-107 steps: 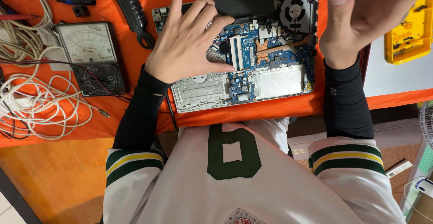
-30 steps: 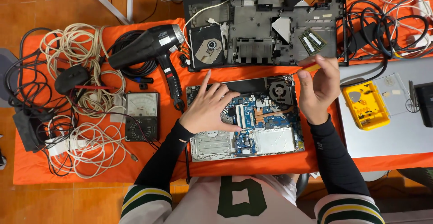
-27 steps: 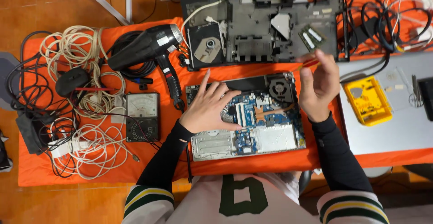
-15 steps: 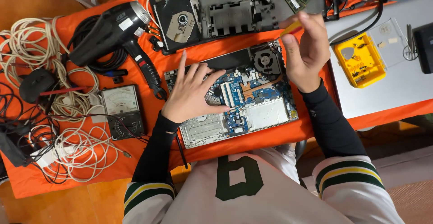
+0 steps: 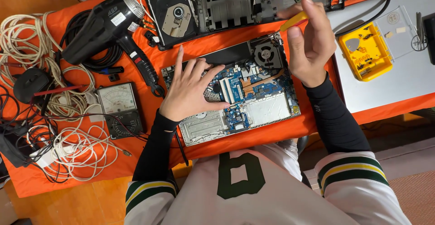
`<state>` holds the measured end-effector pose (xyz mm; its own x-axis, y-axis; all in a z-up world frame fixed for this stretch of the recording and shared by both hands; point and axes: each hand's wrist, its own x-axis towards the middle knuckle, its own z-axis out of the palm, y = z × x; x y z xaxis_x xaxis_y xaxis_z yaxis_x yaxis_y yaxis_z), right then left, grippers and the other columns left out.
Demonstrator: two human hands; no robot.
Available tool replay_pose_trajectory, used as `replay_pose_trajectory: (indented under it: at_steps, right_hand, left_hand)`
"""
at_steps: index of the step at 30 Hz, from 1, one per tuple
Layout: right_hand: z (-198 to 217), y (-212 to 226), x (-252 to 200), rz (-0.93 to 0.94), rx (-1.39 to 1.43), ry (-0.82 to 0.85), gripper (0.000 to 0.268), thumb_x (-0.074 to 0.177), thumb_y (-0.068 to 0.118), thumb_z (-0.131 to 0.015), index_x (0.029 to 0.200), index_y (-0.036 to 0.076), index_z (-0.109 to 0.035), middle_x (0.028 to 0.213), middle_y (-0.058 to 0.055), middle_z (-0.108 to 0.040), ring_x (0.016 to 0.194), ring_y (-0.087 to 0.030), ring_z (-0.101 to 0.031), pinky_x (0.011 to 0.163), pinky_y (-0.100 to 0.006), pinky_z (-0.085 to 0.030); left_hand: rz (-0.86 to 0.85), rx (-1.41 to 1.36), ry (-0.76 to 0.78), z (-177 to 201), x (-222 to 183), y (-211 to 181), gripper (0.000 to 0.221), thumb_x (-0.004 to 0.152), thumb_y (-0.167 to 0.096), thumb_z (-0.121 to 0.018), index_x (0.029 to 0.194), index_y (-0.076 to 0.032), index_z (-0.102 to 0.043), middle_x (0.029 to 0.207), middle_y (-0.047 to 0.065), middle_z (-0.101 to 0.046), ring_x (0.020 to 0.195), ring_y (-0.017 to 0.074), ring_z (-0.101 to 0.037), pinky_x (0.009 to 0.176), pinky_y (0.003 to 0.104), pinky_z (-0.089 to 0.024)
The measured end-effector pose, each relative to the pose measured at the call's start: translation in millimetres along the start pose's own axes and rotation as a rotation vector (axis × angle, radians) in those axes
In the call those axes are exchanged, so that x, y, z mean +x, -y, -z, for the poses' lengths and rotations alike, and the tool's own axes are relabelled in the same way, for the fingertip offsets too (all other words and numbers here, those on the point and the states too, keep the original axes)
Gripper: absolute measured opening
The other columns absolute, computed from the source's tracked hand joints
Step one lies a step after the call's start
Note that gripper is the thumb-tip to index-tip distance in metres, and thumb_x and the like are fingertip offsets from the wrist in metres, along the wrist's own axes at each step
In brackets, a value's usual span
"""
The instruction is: Disassembling a laptop and removing the internal motherboard components.
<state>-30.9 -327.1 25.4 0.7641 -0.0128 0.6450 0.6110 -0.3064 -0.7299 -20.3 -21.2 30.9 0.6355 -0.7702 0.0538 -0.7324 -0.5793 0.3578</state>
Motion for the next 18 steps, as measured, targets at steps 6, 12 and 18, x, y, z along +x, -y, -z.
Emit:
replay_pose_trajectory:
  at_steps: [6, 12, 18]
  right_hand:
    - [4, -11, -9, 0.03, -0.093, 0.001, 0.053, 0.112, 0.001, -0.072, 0.157, 0.011, -0.046, 0.124, -0.013, -0.056, 0.107, -0.022, -0.065, 0.093, -0.031, -0.054]
    - [1, -7, -3, 0.03, -0.062, -0.011, 0.052, 0.114, -0.003, -0.065, 0.159, 0.009, -0.043, 0.123, -0.016, -0.061, 0.109, -0.023, -0.068, 0.095, -0.034, -0.059]
    - [1, -6, -4, 0.036, -0.056, -0.012, 0.051, 0.114, -0.003, -0.062, 0.158, 0.009, -0.041, 0.128, -0.017, -0.061, 0.11, -0.025, -0.067, 0.096, -0.036, -0.06]
  left_hand:
    - [-0.001, -0.015, -0.005, -2, -1, 1, 0.099, 0.073, -0.082, -0.071, 0.141, -0.011, -0.062, 0.116, 0.014, -0.058, 0.123, 0.0328, -0.052, 0.124, 0.068, -0.002]
    - [-0.007, -0.002, -0.009, -2, -1, 1, 0.098, 0.075, -0.081, -0.071, 0.142, -0.011, -0.062, 0.115, 0.014, -0.058, 0.123, 0.0329, -0.053, 0.124, 0.067, -0.002]
    - [-0.006, -0.002, -0.006, -2, -1, 2, 0.097, 0.076, -0.081, -0.072, 0.142, -0.011, -0.062, 0.116, 0.013, -0.059, 0.123, 0.0325, -0.053, 0.125, 0.067, -0.002]
